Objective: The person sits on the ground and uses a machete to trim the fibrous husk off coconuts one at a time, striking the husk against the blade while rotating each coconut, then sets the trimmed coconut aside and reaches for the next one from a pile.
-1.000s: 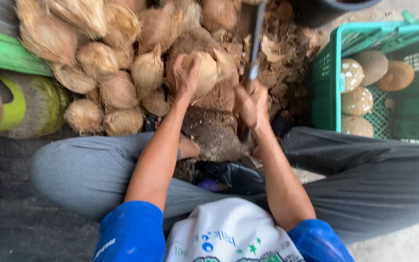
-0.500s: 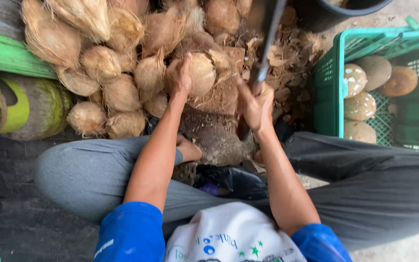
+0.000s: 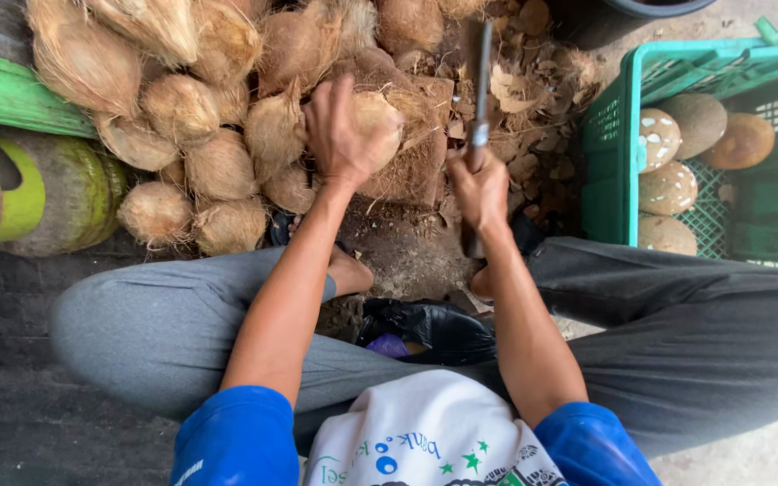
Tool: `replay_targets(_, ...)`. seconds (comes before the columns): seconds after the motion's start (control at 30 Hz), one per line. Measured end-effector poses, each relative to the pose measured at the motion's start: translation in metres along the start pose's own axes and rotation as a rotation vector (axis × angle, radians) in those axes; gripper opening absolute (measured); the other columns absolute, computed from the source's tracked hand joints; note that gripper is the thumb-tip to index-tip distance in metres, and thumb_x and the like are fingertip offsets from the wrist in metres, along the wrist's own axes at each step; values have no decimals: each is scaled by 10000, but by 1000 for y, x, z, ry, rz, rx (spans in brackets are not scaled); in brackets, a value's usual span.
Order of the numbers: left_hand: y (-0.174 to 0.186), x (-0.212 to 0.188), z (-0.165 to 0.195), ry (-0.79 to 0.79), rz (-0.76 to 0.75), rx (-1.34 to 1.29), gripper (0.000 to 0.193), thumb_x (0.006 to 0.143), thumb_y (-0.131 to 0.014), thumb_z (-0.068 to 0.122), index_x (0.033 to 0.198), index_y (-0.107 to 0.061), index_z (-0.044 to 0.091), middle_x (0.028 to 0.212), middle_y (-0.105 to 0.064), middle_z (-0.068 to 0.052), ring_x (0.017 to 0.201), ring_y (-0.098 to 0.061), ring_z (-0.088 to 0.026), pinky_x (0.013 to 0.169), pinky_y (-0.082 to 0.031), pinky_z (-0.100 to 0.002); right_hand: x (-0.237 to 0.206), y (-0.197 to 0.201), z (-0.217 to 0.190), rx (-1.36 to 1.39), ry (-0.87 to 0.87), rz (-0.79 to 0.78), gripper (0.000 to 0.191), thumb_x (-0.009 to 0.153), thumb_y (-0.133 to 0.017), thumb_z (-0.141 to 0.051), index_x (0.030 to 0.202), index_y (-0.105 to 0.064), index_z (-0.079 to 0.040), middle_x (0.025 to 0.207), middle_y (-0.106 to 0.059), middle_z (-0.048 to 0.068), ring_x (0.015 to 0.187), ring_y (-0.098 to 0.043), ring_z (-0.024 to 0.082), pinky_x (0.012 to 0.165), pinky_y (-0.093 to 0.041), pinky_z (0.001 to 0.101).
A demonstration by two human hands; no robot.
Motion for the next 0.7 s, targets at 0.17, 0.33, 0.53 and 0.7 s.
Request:
replay_targets(0.17,-7,0,13,64,-514,-268,1141,462,-974,489,1430,-439,207,1388,-480,-155,1305,-458,-342,1058,-410,-589,6,23,20,-218,-35,139,188,928,-650,-237,913,-622,-52,701,-659,40,549,-608,157,533,-553,378)
replay_targets(0.33,-15,2,-4,122,-803,-512,945,543,-956,422,1362,-533,212,1379,-549,-95,1350,-506,-285,1142,-415,-553,-1,16,9,-670,14,124,979,743,-893,-256,1520,-345,-22,1253,-570,251,948,-626,327,783,-552,480)
replay_targets(0.53,-13,9,-2,-227,-600,-421,841,580,-878,440,1310,-554,174,1385,-528,-151,1344,-493,-338,1179,-302,-591,-11,-36,-72,-856,801,-34,1168,626,-944,-189,1592,-294,-87,1588,-401,150,1468,-370,331,1184,-326,517)
replay_targets(0.7,-12,9,-8,-341,-377,-211,500,958,-575,445,1374,-614,172,1468,-556,-130,1384,-489,-341,1149,-204,-722,19,-84,-91,-900,682,-157,959,675,-944,-255,1468,-444,-54,1454,-510,166,1355,-414,353,1114,-318,487)
Point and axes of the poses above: each hand's wrist, its own x-axis towards the middle knuckle, its own y-axis out of the back of the hand, z = x × y, the point moved 4 cm from there along x, towards the middle knuckle
